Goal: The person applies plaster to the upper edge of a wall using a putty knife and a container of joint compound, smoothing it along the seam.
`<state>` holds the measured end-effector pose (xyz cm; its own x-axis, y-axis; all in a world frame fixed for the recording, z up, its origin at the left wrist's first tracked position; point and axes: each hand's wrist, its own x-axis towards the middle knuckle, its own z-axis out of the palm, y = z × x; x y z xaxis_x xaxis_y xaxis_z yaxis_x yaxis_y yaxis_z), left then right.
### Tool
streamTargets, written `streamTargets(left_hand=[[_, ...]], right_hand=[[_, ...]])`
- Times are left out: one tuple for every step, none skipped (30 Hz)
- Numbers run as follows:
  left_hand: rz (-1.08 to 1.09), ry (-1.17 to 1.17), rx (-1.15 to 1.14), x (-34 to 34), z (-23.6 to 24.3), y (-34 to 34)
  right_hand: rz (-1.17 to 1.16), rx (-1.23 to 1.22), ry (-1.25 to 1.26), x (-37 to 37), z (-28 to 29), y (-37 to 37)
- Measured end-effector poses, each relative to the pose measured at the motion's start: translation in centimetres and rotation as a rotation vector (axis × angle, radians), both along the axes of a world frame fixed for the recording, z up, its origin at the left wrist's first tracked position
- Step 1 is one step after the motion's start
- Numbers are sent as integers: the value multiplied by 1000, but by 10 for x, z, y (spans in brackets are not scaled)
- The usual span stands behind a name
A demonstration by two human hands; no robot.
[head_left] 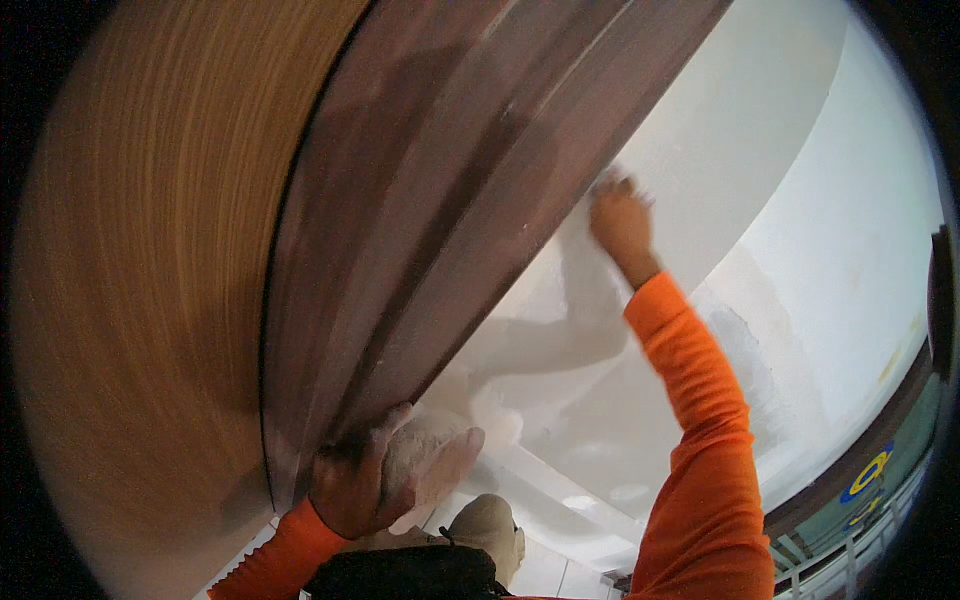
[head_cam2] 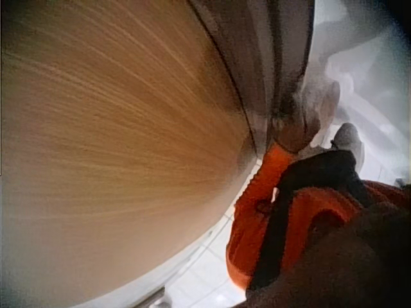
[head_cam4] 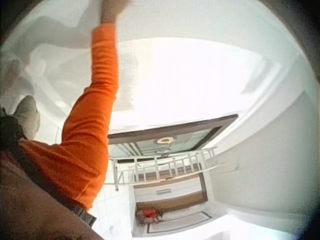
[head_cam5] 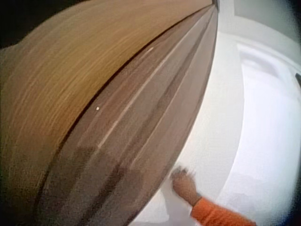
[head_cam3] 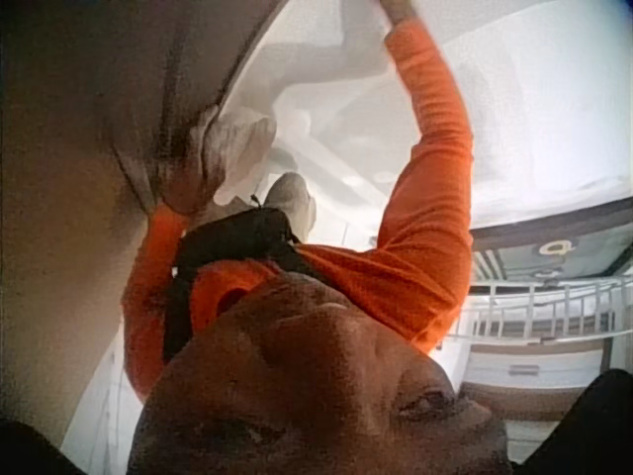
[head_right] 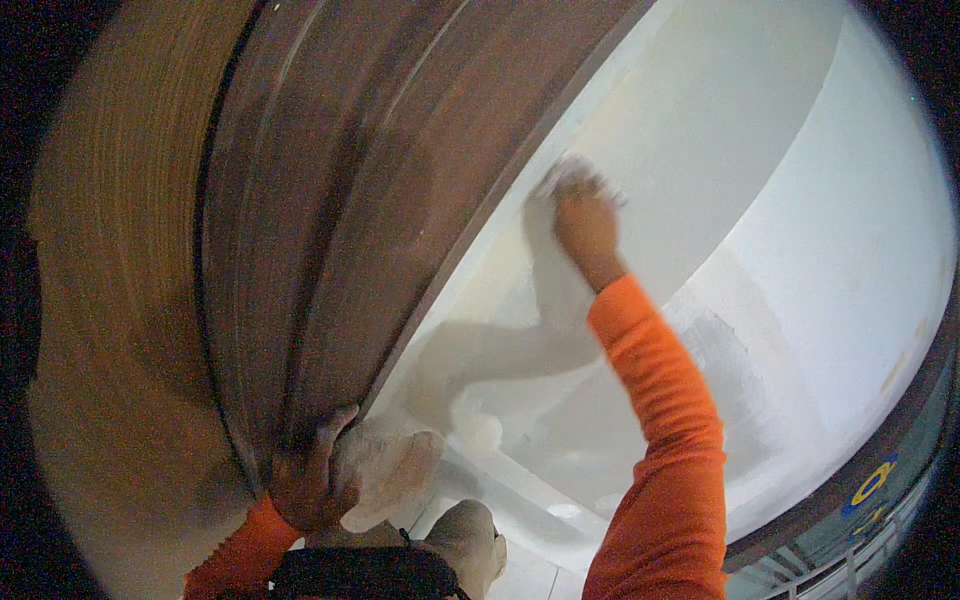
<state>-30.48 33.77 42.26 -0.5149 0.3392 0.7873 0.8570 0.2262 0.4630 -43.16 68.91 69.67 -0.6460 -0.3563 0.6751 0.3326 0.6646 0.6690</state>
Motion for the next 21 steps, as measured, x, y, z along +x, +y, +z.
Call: streamTargets(left_hand=[[6, 35, 8, -1, 5, 3], [13, 74, 21, -1, 10, 6], [32, 67, 17, -3, 7, 4], [17, 84, 10, -5, -9, -1], [7, 88, 12, -2, -14, 0], [12, 82, 13, 2, -18, -1], [-6, 30, 18, 6, -16, 1], [-32, -16, 27, 10, -13, 5], [-33, -13, 33, 14, -12, 7], [-60, -111, 32, 18, -12, 9], [-85, -193, 18, 15, -39, -4], [-83, -188, 38, 14, -42, -4], [-23, -65, 73, 13, -43, -3], [43, 61, 102, 13, -43, -3], [52, 68, 112, 14, -41, -2], [67, 74, 111, 26, -50, 3], [83, 80, 109, 39, -59, 9], [83, 72, 111, 51, -69, 15], [72, 47, 94, 56, -71, 22], [59, 23, 76, 58, -74, 31], [66, 33, 85, 57, -77, 41]], right_hand=[[-98, -174, -229, 2, -27, 10], [-63, 116, -277, 11, -59, 25], [-98, -116, -562, 27, -69, -12], [-28, -145, -568, 39, -91, -12], [38, -219, -473, 46, -86, -7], [105, -293, -378, 55, -73, -1], [207, -162, -332, 62, -42, 8], [301, -28, -281, 70, -4, 18], [274, 161, -215, 77, 26, 27], [248, 353, -148, 79, 53, 38], [232, 443, -150, 78, 43, 39], [213, 555, -168, 80, 66, 44], [150, 588, -215, 78, 84, 52], [155, 600, -208, 74, 94, 51], [115, 593, -227, 72, 104, 51], [74, 576, -262, 76, 97, 58], [53, 595, -246, 78, 88, 64], [55, 597, -254, 79, 80, 73], [83, 581, -205, 76, 81, 78], [109, 566, -156, 74, 84, 83], [113, 575, -145, 75, 85, 90]])
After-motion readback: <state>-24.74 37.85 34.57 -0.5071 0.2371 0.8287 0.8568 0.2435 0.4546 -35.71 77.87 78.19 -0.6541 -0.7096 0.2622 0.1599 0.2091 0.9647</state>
